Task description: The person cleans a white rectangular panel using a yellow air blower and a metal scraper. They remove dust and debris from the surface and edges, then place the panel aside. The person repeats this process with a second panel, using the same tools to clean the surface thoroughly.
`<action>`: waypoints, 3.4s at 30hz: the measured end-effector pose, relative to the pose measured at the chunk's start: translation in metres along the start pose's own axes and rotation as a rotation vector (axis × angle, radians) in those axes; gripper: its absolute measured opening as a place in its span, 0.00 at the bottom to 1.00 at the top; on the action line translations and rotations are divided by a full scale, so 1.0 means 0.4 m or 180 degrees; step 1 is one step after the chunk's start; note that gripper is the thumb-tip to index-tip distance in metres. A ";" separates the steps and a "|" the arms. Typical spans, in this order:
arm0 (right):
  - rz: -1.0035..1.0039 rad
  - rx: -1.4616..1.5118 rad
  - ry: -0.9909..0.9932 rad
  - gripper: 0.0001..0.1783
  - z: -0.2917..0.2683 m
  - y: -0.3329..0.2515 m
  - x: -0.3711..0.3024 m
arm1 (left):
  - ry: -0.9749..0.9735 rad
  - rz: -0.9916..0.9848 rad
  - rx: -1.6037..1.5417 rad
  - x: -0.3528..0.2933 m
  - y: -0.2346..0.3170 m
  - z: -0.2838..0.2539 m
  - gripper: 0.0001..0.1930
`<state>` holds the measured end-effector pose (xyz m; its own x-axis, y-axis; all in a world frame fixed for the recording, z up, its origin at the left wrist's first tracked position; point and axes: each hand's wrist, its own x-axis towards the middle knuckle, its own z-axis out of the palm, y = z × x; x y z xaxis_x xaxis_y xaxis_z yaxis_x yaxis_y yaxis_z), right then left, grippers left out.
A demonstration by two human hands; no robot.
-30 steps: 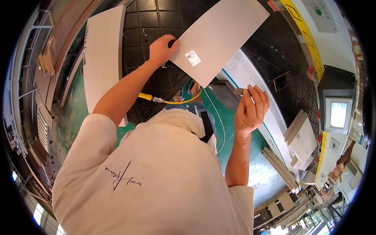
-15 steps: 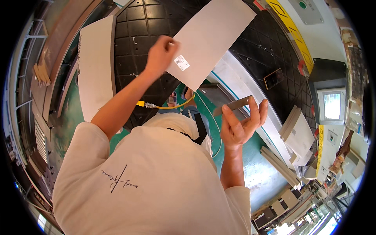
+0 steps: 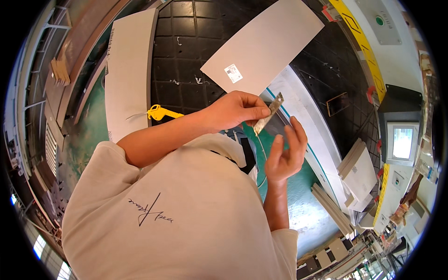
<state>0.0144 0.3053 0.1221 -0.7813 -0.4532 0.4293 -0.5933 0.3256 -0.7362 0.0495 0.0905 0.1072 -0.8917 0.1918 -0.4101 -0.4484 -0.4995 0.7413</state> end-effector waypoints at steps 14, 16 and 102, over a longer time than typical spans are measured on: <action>0.0055 -0.0342 -0.1483 0.19 -0.005 0.060 -0.129 | -0.0630 -0.1518 0.0477 -0.032 -0.211 -0.047 0.17; 0.0046 -0.0344 -0.1462 0.18 -0.001 0.061 -0.131 | -0.0553 -0.1517 0.0559 -0.028 -0.225 -0.050 0.16; 0.2945 0.0578 -0.1530 0.27 -0.352 -0.109 -0.373 | 0.2124 0.1692 0.5150 0.297 -0.206 -0.296 0.37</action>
<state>0.1294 0.4754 0.1637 -0.7317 -0.3858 -0.5619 0.2628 0.6009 -0.7549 -0.0122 0.0543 -0.0656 -0.9539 -0.2286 0.1944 -0.1330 0.9029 0.4088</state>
